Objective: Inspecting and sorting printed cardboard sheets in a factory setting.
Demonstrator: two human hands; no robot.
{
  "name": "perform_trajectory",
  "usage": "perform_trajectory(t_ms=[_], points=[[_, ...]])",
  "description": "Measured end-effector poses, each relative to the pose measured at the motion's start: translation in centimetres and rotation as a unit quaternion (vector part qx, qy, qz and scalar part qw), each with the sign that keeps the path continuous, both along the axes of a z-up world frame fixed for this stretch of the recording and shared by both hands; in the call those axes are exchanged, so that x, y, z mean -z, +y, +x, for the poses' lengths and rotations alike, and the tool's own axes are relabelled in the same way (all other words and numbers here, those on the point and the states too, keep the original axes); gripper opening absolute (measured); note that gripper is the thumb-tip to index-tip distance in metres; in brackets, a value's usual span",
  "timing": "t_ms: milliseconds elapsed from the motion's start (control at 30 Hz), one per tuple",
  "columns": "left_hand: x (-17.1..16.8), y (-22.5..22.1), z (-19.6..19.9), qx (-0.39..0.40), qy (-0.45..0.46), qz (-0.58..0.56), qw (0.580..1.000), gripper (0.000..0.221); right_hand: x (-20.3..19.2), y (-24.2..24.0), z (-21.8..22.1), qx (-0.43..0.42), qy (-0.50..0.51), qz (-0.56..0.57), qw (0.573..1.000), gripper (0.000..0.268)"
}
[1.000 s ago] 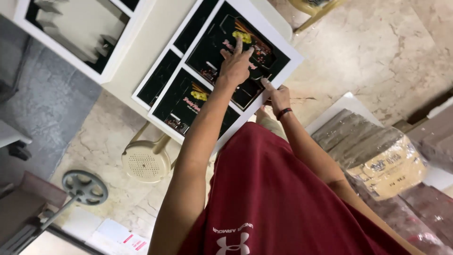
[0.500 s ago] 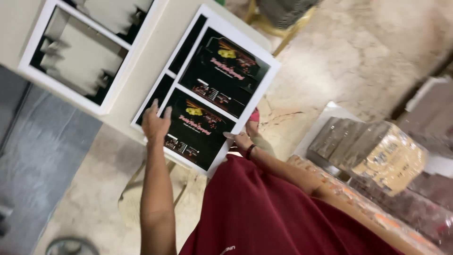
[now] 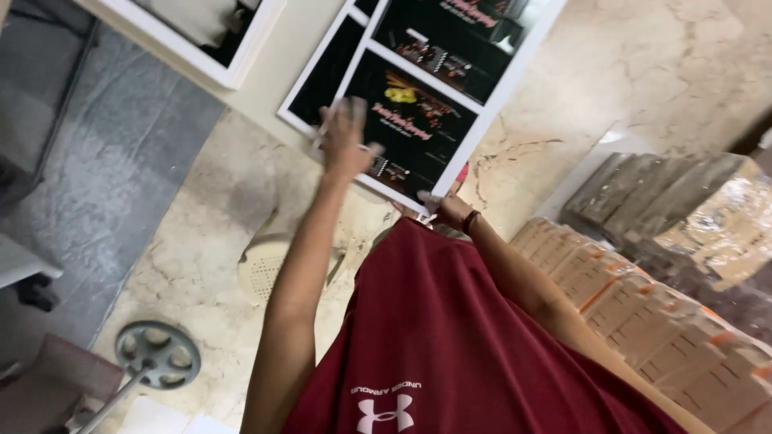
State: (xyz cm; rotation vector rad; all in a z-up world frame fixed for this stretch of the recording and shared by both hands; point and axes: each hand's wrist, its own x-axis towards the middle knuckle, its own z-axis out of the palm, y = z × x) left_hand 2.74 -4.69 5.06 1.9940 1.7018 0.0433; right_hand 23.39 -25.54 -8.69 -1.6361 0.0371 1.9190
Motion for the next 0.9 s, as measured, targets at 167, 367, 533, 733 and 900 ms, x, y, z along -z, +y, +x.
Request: perform_trajectory(t_ms=[167,367,533,733,900], points=[[-1.4,-3.5,6.5,0.179,0.15,-0.165,0.958,0.129,-8.2,1.7,-0.7,-0.027,-0.009,0.043,0.999,0.06],[3.0,-3.4,8.1,0.164,0.185,-0.199,0.948,0.144,-12.1,2.5,-3.3,0.136,0.103,0.097,0.981,0.037],[2.0,-1.9,7.3,0.165,0.156,-0.241,0.944,0.132,-9.5,2.1,0.1,-0.002,0.073,0.078,0.994,0.034],[-0.1,-0.8,12.9,0.09,0.104,-0.212,0.968,0.108,-2.4,3.9,6.4,-0.022,-0.06,0.073,0.995,0.032],[2.3,-1.8,16.9,-0.005,0.12,-0.26,0.958,0.121,-1.4,5.2,7.1,-0.155,-0.15,0.096,0.972,0.033]])
